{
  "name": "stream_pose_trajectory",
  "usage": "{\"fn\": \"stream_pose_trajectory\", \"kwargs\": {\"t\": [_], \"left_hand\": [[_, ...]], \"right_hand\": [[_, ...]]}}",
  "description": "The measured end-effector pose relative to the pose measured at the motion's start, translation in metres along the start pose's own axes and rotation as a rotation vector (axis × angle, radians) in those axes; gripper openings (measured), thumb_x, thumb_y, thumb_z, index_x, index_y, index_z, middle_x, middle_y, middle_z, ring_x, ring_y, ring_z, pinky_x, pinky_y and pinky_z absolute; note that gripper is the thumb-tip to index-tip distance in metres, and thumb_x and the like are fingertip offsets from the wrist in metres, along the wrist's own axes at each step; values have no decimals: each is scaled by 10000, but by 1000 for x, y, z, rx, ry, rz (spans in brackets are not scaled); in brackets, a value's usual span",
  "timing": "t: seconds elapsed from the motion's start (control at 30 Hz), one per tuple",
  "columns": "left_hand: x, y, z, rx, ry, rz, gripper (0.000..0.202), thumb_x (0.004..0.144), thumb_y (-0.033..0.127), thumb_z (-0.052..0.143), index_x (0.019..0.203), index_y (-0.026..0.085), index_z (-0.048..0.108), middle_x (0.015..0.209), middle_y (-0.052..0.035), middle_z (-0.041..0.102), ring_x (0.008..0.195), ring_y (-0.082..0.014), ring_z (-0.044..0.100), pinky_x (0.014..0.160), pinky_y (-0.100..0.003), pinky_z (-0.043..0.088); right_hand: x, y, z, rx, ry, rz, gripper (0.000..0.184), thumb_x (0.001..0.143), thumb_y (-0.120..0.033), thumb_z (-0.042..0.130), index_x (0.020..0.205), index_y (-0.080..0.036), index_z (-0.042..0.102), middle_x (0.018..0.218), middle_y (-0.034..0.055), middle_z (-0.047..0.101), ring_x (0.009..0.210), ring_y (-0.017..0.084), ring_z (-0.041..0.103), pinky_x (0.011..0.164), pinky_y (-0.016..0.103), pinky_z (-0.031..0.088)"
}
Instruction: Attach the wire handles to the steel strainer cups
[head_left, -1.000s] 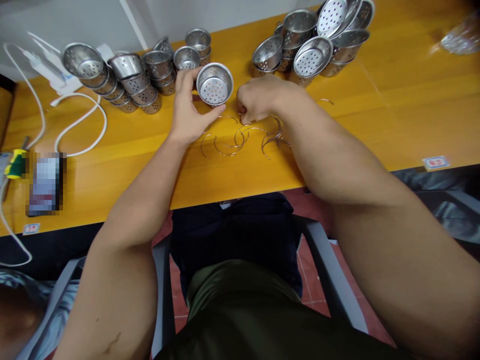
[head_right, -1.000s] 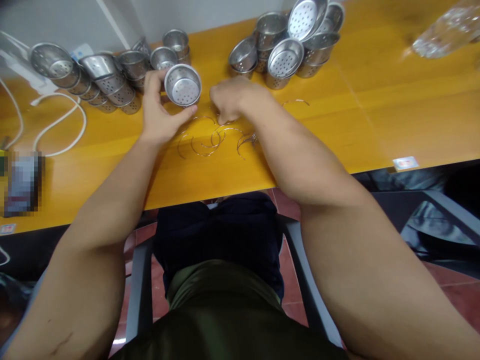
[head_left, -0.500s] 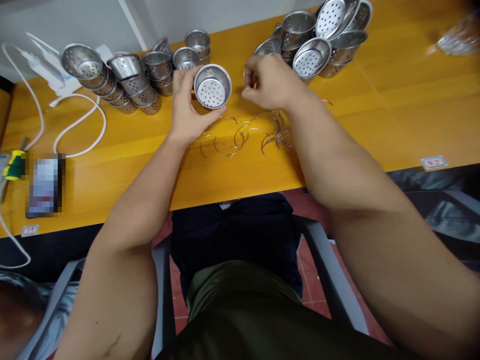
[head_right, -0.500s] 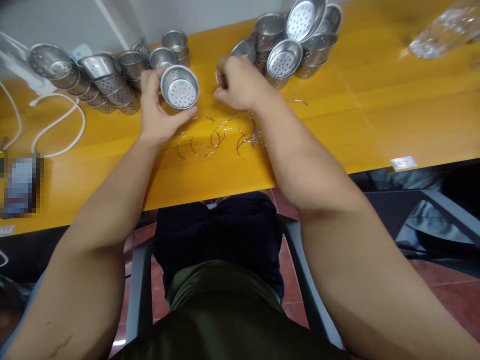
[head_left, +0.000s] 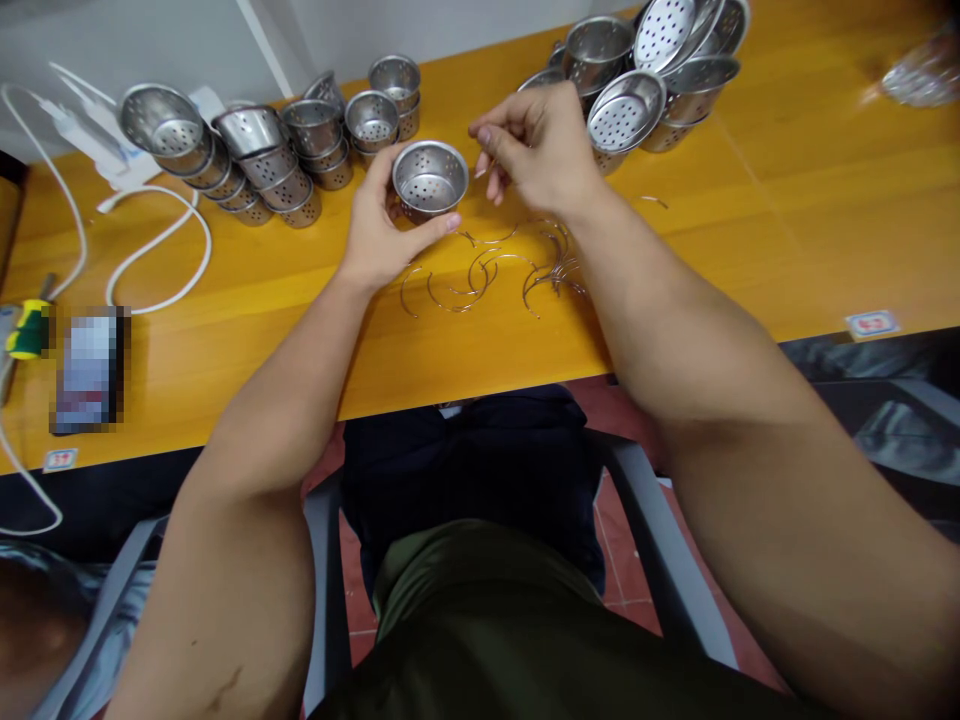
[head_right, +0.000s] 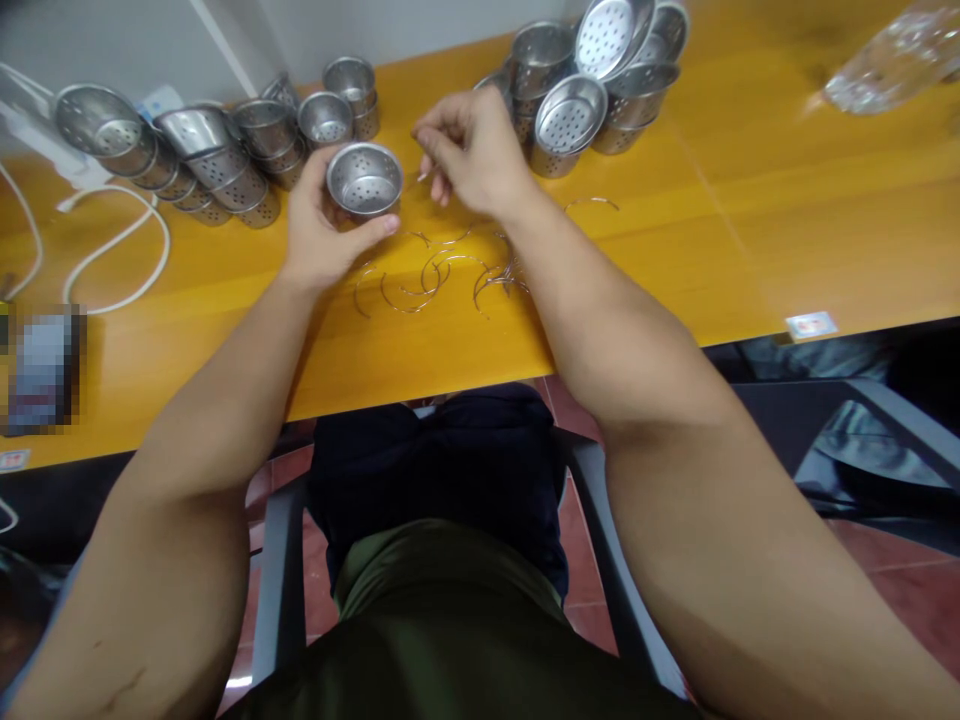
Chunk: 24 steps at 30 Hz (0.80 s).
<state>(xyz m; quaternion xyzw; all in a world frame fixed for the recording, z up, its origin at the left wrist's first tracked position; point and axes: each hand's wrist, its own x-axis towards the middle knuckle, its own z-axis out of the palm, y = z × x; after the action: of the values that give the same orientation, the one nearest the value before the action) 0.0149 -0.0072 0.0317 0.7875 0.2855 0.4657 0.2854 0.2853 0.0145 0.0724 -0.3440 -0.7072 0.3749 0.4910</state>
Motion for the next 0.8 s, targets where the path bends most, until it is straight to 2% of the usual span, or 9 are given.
{"fn": "stream_pose_trajectory", "kwargs": {"t": [0.1,0.17,0.23,0.3,0.4,0.47,0.57,0.63,0.8], "left_hand": [[1,10,0,-52,51,-19,935,784,780,1030,1588,524,629,1439,39,797,1591,-404,532,1337,-701,474],[3,9,1,-81,81,-30,1006,740,807,1081,1573,462,634,1483,31,777,1593,-392,503,1391,-677,426],[4,7,2,-97,95,-32,1043,723,826,1106,1558,419,631,1503,22,760,1602,-378,482,1428,-649,382],[6,6,3,-109,104,-19,1069,704,817,1130,1546,396,622,1527,18,743,1595,-371,488,1444,-637,354],[6,5,4,-104,133,3,1082,652,839,1144,1511,410,645,1585,28,726,1559,-375,531,1434,-627,379],[6,5,3,-97,151,42,1063,656,861,1129,1504,424,658,1599,37,726,1535,-373,555,1421,-629,394],[5,2,3,-83,124,104,1036,753,851,1085,1562,402,618,1634,35,702,1538,-357,546,1420,-646,363],[4,-1,2,-68,112,109,1031,783,839,1074,1585,398,600,1660,36,688,1551,-356,536,1422,-649,359],[4,-12,2,-108,122,141,979,774,740,1114,1580,480,622,1624,89,711,1527,-359,563,1408,-691,394]], "right_hand": [[1,2,-5,48,-45,28,347,1082,-547,886,1112,-267,684,700,-32,708,439,209,574,398,363,407],[2,5,-6,92,-53,52,406,1031,-545,950,1109,-281,652,725,-31,728,494,230,645,447,377,528],[3,10,-3,144,-48,61,489,879,-512,1035,1074,-293,644,825,6,791,666,274,774,624,439,685],[5,15,0,210,-25,53,541,733,-439,1070,1059,-301,660,960,40,845,890,304,841,880,496,744],[8,19,1,283,-6,40,548,670,-386,1062,1059,-316,683,1094,46,868,1083,301,828,1127,523,689],[9,19,-1,277,-16,42,519,684,-408,1062,1049,-336,699,1098,31,866,1075,296,815,1157,532,668],[8,15,-5,253,-6,59,471,710,-529,1077,992,-354,742,1084,34,865,1042,310,813,1154,555,664],[7,10,-6,251,8,69,466,715,-594,1081,972,-366,767,1092,40,871,1103,332,821,1152,557,666],[0,-9,-1,360,40,42,485,690,-409,1033,1071,-350,740,1240,28,867,1398,315,778,1275,484,608]]}}
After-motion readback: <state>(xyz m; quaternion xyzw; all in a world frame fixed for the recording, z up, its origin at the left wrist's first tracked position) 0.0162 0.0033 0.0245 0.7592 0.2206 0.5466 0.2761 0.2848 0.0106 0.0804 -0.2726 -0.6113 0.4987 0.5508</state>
